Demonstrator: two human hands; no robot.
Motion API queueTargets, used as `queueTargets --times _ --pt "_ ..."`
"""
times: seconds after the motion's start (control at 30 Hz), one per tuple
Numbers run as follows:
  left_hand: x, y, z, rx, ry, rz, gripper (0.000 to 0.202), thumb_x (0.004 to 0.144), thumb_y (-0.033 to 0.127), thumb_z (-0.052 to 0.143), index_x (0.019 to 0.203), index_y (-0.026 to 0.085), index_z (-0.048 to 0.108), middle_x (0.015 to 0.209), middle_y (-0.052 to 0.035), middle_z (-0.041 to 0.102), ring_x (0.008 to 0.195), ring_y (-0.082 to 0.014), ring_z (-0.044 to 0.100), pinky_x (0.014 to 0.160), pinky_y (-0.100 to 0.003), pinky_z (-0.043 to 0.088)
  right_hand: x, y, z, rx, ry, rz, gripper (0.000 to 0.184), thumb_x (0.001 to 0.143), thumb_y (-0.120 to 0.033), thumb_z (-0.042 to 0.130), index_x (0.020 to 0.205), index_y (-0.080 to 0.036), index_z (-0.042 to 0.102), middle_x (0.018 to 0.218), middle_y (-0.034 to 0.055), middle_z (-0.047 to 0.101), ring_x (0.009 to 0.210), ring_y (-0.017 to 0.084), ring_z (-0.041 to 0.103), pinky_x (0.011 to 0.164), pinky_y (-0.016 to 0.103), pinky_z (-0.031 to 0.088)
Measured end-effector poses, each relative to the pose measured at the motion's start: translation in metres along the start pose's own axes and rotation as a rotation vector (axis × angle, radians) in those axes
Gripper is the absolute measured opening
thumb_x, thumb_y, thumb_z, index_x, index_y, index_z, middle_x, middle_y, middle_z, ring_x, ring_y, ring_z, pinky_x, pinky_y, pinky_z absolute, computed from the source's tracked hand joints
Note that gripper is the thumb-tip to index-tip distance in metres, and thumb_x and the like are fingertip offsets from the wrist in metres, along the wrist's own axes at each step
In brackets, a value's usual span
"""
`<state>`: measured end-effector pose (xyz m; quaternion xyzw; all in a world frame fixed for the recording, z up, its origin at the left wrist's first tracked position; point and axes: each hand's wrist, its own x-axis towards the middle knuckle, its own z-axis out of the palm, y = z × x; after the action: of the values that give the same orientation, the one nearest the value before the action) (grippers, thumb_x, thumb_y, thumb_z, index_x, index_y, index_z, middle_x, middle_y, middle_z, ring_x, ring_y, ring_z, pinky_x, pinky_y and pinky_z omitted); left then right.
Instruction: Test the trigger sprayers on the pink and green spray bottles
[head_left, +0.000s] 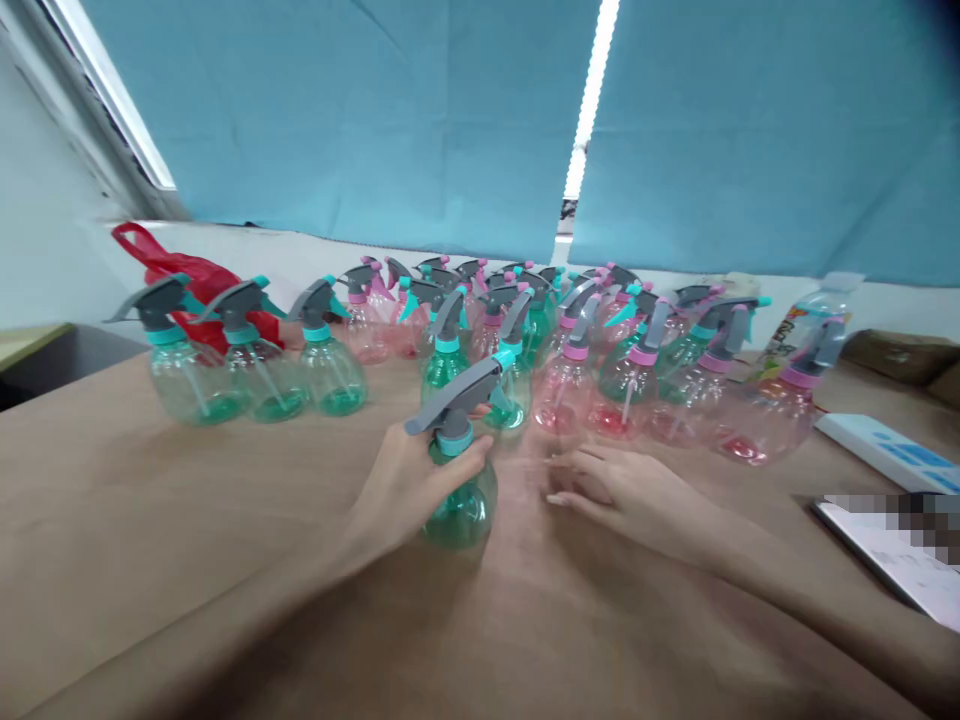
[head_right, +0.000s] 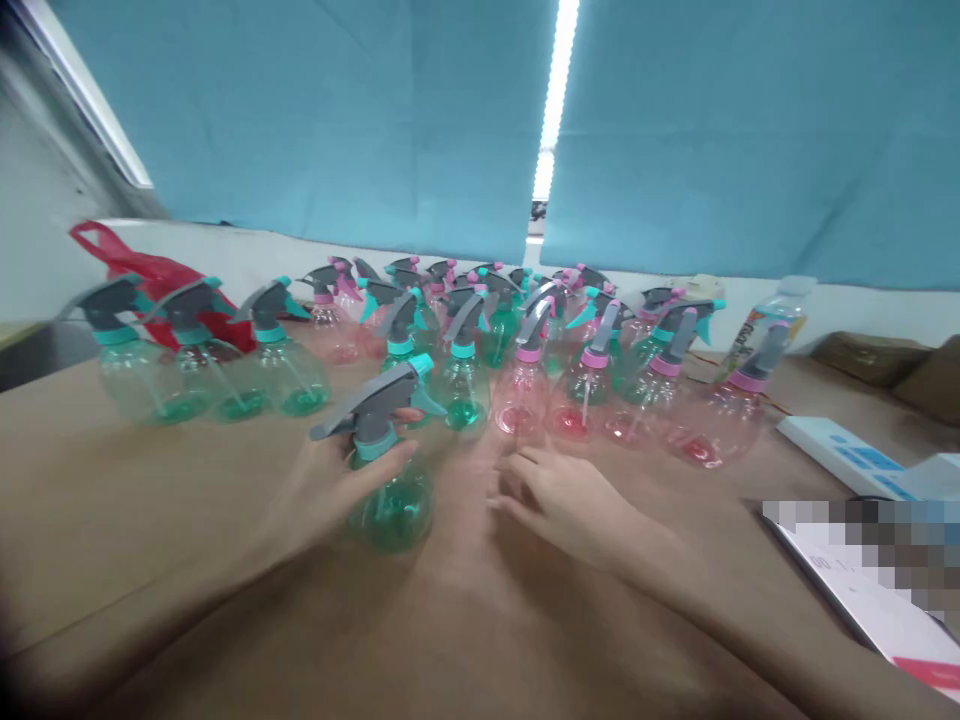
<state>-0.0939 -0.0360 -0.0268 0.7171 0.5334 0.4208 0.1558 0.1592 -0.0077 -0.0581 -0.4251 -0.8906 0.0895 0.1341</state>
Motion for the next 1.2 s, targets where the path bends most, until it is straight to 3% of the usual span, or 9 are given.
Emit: queueTargets --times 0.13,0.27,0.37,0.67,0.83,0.97,1.2 --pt "-0.005 -0.016 -0.014 0.024 0.066 0.04 0.017 0.087 0.04 0.06 0.097 0.026 0.063 0.087 -0.0003 0.074 0.079 -0.0241 0.068 0.067 -0.034 0.052 0.034 -0.024 -0.005 0.034 0.02 -0.022 0.026 0.093 -0.032 0.055 0.115 -0.023 0.065 0.102 0.0064 0.074 0.088 0.027 0.069 0.073 0.039 0.053" --pt "-0.006 -0.034 -0.029 0.137 0.17 0.081 0.017 0.088 0.041 0.056 0.084 0.025 0.059 0.076 0.0008 0.067 0.072 -0.0223 0.064 0.062 -0.032 0.048 0.066 -0.047 -0.009 0.069 0.096 -0.028 0.029 0.094 -0.039 0.056 0.117 -0.022 0.064 0.11 0.0069 0.072 0.087 0.024 0.07 0.076 0.039 0.053" --pt "-0.004 -0.05 -0.04 0.179 0.228 0.13 0.018 0.089 0.041 0.05 0.088 0.025 0.057 0.078 -0.0006 0.062 0.074 -0.0235 0.061 0.067 -0.036 0.047 0.086 -0.059 -0.011 0.082 0.173 -0.005 0.035 0.094 -0.041 0.057 0.121 -0.02 0.061 0.121 0.0093 0.068 0.095 0.027 0.069 0.081 0.041 0.052" --pt "0.01 -0.085 -0.055 0.219 0.351 0.242 0.012 0.086 0.032 0.046 0.093 0.023 0.05 0.092 -0.0039 0.05 0.084 -0.0243 0.053 0.077 -0.041 0.046 0.124 -0.063 -0.002 0.101 0.278 0.104 0.053 0.091 -0.045 0.06 0.131 -0.011 0.052 0.128 0.0191 0.063 0.119 0.036 0.058 0.094 0.048 0.047" --pt "0.024 -0.098 -0.053 0.209 0.412 0.25 0.014 0.087 0.034 0.047 0.093 0.022 0.05 0.091 -0.0032 0.047 0.086 -0.0243 0.051 0.08 -0.042 0.046 0.138 -0.066 0.005 0.126 0.274 0.164 0.054 0.088 -0.05 0.062 0.127 -0.012 0.054 0.11 0.019 0.069 0.107 0.038 0.064 0.081 0.046 0.051" --pt "0.041 -0.107 -0.048 0.189 0.427 0.255 0.022 0.089 0.036 0.047 0.105 0.021 0.054 0.099 -0.0041 0.053 0.096 -0.0251 0.055 0.087 -0.041 0.047 0.148 -0.068 0.011 0.162 0.26 0.198 0.051 0.088 -0.051 0.06 0.12 -0.013 0.055 0.091 0.0143 0.071 0.09 0.035 0.069 0.069 0.041 0.052" --pt "0.069 -0.118 -0.038 0.175 0.441 0.274 0.026 0.088 0.037 0.05 0.107 0.022 0.059 0.108 -0.0096 0.058 0.104 -0.03 0.058 0.092 -0.047 0.046 0.162 -0.07 0.017 0.206 0.256 0.249 0.047 0.086 -0.049 0.061 0.113 -0.011 0.054 0.078 0.0108 0.067 0.076 0.031 0.069 0.062 0.038 0.049"
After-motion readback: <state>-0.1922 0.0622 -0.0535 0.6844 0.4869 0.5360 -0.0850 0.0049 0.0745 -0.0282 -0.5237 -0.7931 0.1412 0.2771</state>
